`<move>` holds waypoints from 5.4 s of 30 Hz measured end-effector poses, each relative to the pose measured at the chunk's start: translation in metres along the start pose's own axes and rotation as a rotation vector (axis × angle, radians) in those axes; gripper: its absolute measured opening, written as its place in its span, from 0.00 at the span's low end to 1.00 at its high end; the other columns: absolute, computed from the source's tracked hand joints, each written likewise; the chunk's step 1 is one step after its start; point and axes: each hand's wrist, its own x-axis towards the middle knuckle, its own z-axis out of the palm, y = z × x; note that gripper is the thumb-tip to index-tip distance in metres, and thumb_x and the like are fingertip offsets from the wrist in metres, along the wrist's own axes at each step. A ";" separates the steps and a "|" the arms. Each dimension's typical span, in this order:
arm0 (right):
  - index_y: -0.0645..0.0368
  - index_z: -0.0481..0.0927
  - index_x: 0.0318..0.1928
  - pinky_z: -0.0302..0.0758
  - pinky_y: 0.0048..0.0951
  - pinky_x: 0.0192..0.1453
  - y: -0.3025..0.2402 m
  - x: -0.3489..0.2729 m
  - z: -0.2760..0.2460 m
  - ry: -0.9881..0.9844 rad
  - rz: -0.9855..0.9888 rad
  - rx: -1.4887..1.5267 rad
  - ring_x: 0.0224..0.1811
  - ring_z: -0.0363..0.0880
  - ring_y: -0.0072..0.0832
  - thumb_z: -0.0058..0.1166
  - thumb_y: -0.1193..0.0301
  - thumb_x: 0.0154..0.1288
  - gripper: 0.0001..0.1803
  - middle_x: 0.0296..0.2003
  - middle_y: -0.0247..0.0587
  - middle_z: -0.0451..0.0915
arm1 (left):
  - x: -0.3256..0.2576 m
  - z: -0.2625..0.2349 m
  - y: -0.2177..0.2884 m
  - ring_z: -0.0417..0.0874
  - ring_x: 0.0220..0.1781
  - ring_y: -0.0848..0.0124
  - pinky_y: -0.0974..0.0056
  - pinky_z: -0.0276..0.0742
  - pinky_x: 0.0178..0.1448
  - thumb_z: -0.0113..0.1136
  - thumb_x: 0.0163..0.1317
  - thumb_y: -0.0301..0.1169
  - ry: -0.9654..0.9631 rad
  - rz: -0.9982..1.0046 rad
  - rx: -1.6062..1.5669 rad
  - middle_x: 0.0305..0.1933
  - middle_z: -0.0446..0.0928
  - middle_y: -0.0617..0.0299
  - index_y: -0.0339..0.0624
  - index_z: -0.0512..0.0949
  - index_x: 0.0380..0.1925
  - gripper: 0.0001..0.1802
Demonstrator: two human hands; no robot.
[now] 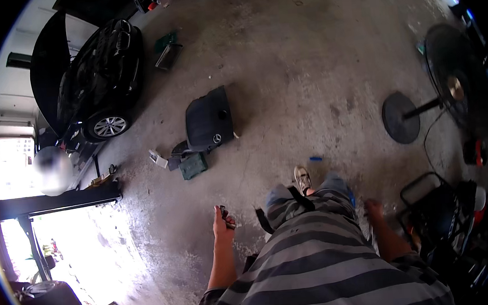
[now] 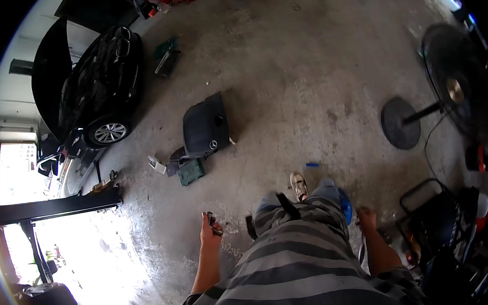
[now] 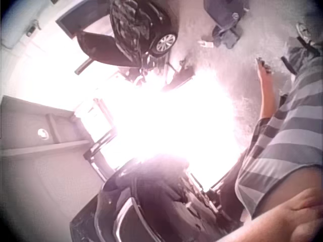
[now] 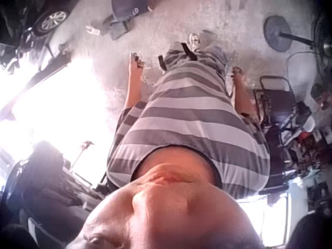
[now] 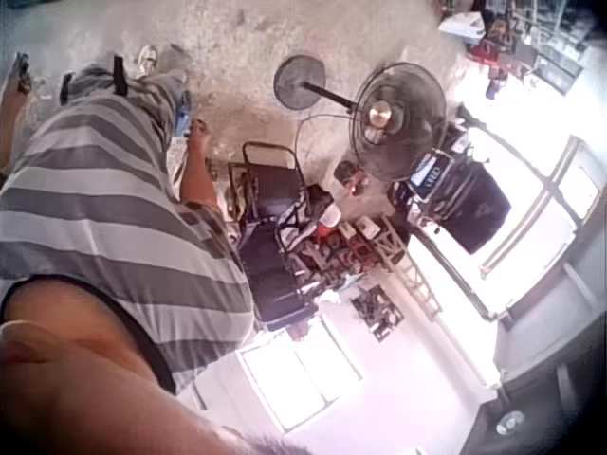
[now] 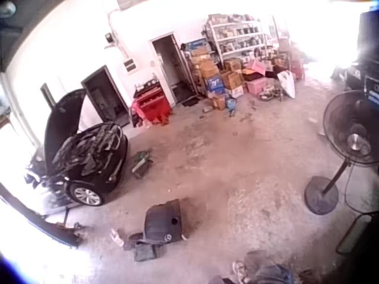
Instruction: The person selects sockets and a ratchet from a tool chest, then uses them to remove bolts from the front of a car's engine bay. They remove a plastic cover and a metal brace, placing the removed parts and bolts on a tray on the floor.
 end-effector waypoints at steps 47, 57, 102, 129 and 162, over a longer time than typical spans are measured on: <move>0.66 0.85 0.36 0.72 0.23 0.31 -1.734 0.575 1.310 -1.452 -0.811 -0.555 0.26 0.78 0.20 0.62 0.73 0.52 0.11 0.26 0.37 0.83 | 0.833 1.171 1.230 0.67 0.21 0.80 0.72 0.61 0.24 0.60 0.69 0.43 -0.875 0.342 0.224 0.28 0.74 0.66 0.34 0.80 0.49 0.22; 0.59 0.86 0.33 0.72 0.26 0.25 -1.915 0.594 1.566 -1.388 -1.323 -0.824 0.20 0.79 0.31 0.60 0.77 0.44 0.11 0.21 0.41 0.79 | 1.016 1.246 1.478 0.65 0.15 0.80 0.71 0.58 0.18 0.59 0.70 0.44 -0.869 0.385 0.439 0.15 0.68 0.69 0.39 0.80 0.31 0.19; 0.62 0.79 0.25 0.58 0.26 0.18 -1.839 0.329 2.772 -1.584 -1.226 -2.006 0.15 0.64 0.21 0.59 0.67 0.51 0.10 0.20 0.36 0.74 | 1.464 0.987 1.945 0.68 0.17 0.77 0.68 0.65 0.21 0.61 0.68 0.36 0.610 0.456 -1.441 0.20 0.68 0.68 0.40 0.77 0.36 0.10; 0.59 0.80 0.27 0.54 0.23 0.15 -1.928 0.194 3.008 -1.549 -1.611 -1.761 0.14 0.62 0.17 0.60 0.64 0.54 0.11 0.18 0.32 0.73 | 1.542 0.936 2.039 0.64 0.13 0.81 0.71 0.60 0.17 0.58 0.70 0.37 0.969 0.412 -1.270 0.17 0.66 0.69 0.39 0.75 0.37 0.12; 0.67 0.79 0.56 0.73 0.44 0.62 -1.847 0.192 3.154 -0.900 -2.915 -1.721 0.56 0.79 0.45 0.52 0.47 0.60 0.36 0.53 0.55 0.80 | 1.580 0.950 2.029 0.72 0.34 0.81 0.75 0.70 0.37 0.57 0.69 0.27 1.317 0.352 -1.005 0.39 0.73 0.65 0.39 0.73 0.50 0.11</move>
